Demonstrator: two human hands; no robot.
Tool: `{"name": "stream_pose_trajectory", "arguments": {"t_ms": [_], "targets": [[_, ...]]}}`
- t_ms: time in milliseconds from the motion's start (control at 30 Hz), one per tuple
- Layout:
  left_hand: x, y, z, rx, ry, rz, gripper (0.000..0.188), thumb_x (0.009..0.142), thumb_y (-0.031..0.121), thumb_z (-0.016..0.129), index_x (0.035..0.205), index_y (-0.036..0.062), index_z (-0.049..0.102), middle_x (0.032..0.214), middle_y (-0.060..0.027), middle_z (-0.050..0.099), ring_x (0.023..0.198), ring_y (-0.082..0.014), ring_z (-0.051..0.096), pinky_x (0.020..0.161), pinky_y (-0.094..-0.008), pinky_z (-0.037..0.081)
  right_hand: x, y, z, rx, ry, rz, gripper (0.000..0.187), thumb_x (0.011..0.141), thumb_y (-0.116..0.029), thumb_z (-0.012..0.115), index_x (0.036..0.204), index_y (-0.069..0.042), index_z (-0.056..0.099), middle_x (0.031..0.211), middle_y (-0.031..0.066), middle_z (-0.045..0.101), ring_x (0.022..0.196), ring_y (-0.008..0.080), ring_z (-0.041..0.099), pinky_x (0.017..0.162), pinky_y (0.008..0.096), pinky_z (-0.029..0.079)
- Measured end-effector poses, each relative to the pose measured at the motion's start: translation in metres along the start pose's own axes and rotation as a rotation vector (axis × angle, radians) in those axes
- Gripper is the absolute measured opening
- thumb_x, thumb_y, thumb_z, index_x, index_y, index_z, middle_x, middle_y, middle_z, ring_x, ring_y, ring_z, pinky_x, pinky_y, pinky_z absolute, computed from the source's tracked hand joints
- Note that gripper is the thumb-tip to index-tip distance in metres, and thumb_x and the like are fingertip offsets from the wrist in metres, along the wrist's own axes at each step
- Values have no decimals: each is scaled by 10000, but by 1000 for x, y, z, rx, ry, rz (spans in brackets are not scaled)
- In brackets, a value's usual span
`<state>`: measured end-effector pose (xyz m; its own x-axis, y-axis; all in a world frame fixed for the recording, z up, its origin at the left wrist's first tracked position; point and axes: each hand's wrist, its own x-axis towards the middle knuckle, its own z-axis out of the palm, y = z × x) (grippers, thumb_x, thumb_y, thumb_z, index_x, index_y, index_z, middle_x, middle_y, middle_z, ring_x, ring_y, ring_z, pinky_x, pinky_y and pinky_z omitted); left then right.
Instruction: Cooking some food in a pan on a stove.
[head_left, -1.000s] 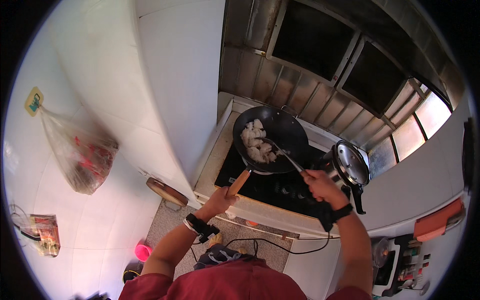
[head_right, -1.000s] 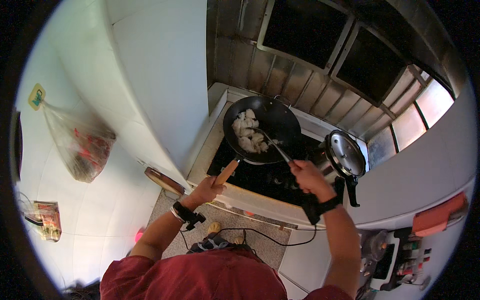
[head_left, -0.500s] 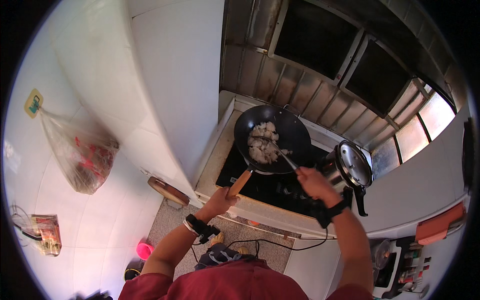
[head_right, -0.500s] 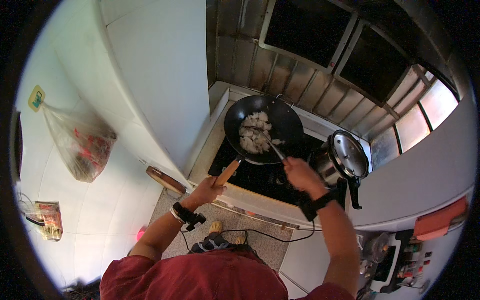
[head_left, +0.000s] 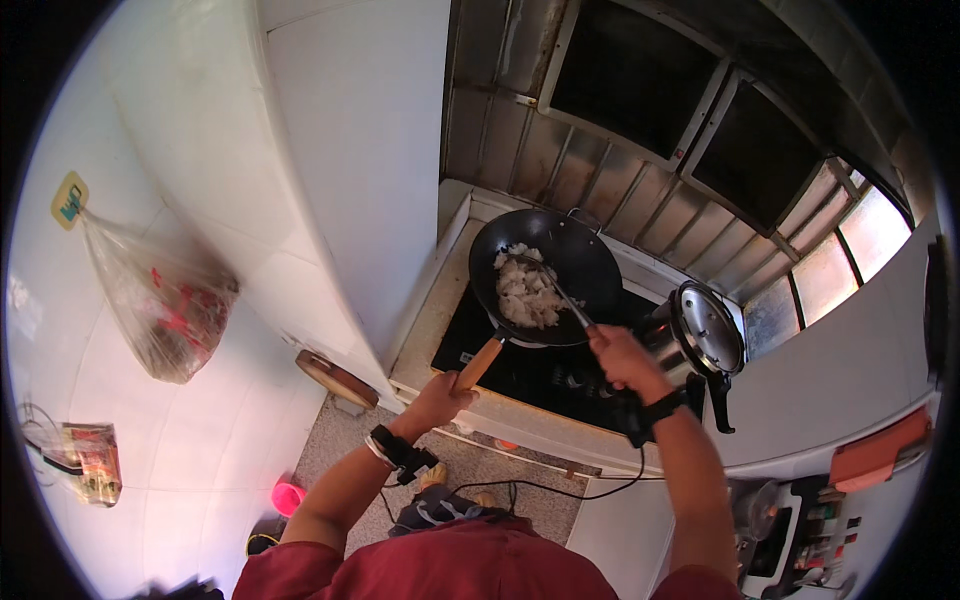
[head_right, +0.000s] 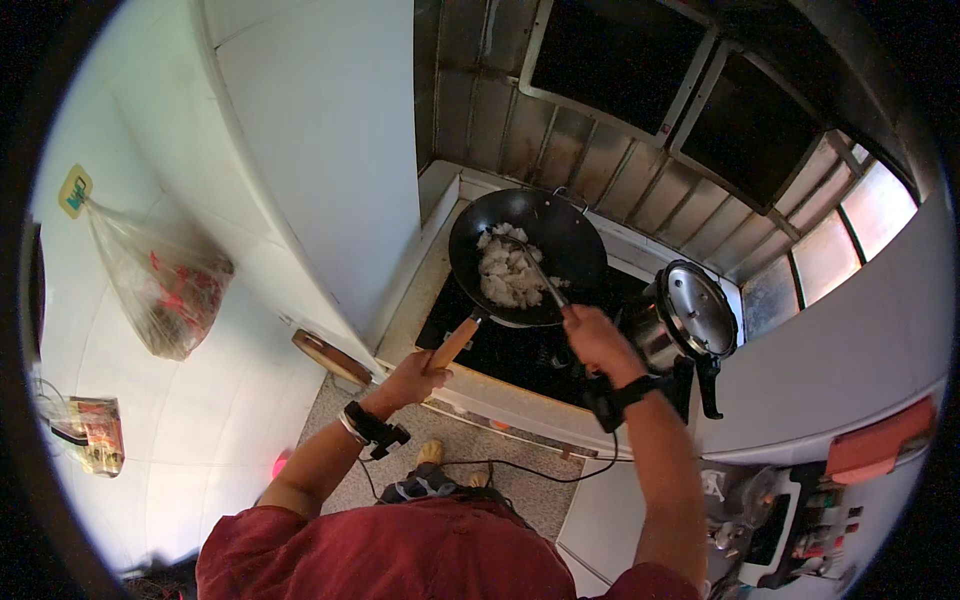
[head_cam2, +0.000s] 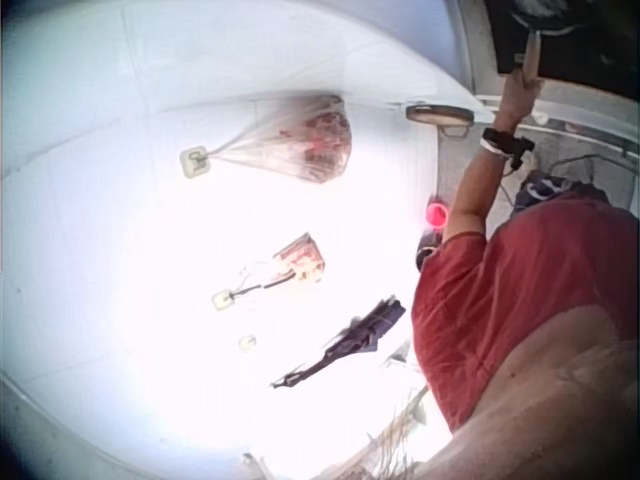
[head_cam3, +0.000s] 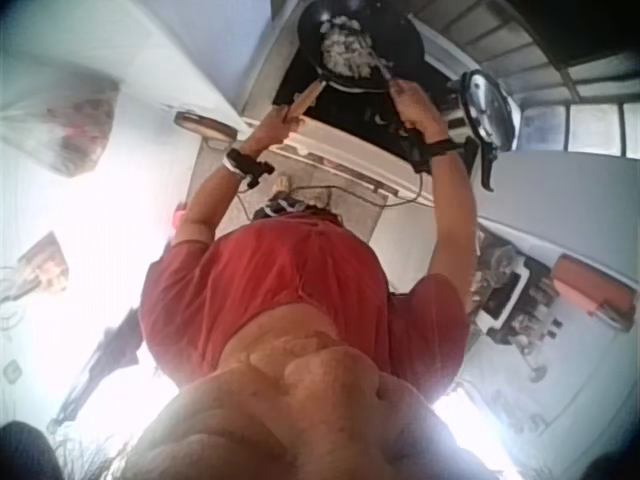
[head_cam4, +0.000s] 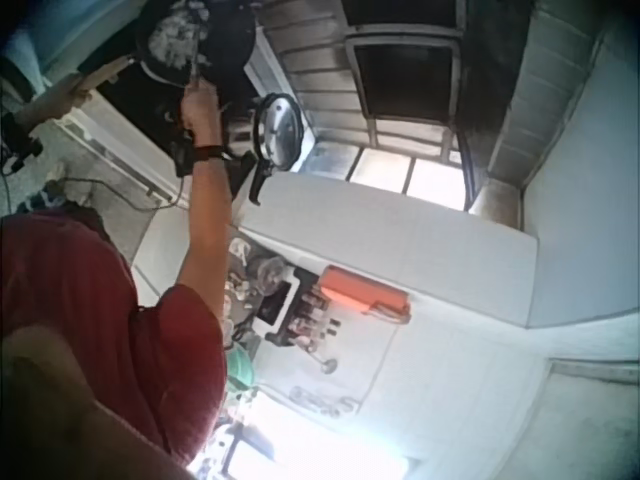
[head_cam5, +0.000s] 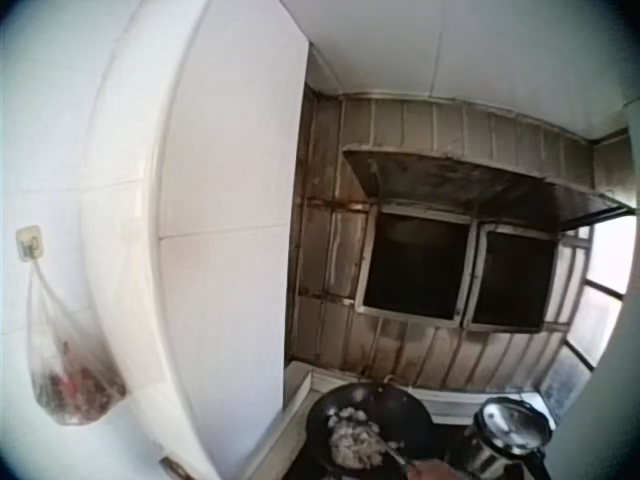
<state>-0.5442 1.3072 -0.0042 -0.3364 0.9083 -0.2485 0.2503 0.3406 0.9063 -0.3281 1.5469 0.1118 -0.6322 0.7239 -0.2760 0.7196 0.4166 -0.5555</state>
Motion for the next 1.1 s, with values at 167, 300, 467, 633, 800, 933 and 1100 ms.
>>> {"name": "stream_pose_trajectory", "arguments": {"t_ms": [167,300,467,633,800,933,1100], "targets": [[2,-17,3,-27,19,40,356,810,263,685,879,-63,560,691,-167,576,656,-231,589,609,-389,445,-30,8,-38,-223,142,-405,243,920,-142,497,1118,-22,569,757,265,594,659,437,600,619,453,511],[1,-8,-1,11,27,39,355,811,259,683,883,-64,557,689,-170,573,649,-235,587,608,-391,445,-42,21,-3,-450,89,-330,217,892,-97,504,1078,-7,571,840,256,616,747,439,615,666,489,508],[6,-6,3,-17,10,52,360,809,265,690,883,-61,556,690,-169,575,641,-252,584,609,-395,445,-26,10,-2,-468,123,-193,181,881,-124,519,1014,-17,578,829,211,643,829,406,628,723,513,499],[10,-22,2,7,10,60,365,811,263,689,889,-65,550,705,-180,578,648,-272,587,620,-403,451,-48,-32,-109,-735,205,-285,236,842,-211,629,1068,-159,672,852,122,677,834,320,657,732,425,512],[5,-19,2,-23,33,32,366,811,269,686,892,-61,549,712,-185,576,663,-273,587,621,-400,446,-49,-81,-155,-1057,245,-466,136,773,-222,676,867,-144,736,795,116,672,794,284,659,700,411,495],[1,-14,1,-44,46,61,369,806,272,684,911,-58,556,720,-191,584,687,-280,604,621,-394,444,-26,-97,-129,-1264,193,-485,60,708,-142,679,673,-113,717,733,111,656,745,257,656,661,401,468],[6,-21,8,-71,43,78,381,799,279,685,917,-62,561,738,-202,591,708,-290,612,634,-400,444,25,-101,-69,-1398,341,-566,68,671,-168,648,664,-125,701,751,82,634,738,268,644,702,403,450]]}}
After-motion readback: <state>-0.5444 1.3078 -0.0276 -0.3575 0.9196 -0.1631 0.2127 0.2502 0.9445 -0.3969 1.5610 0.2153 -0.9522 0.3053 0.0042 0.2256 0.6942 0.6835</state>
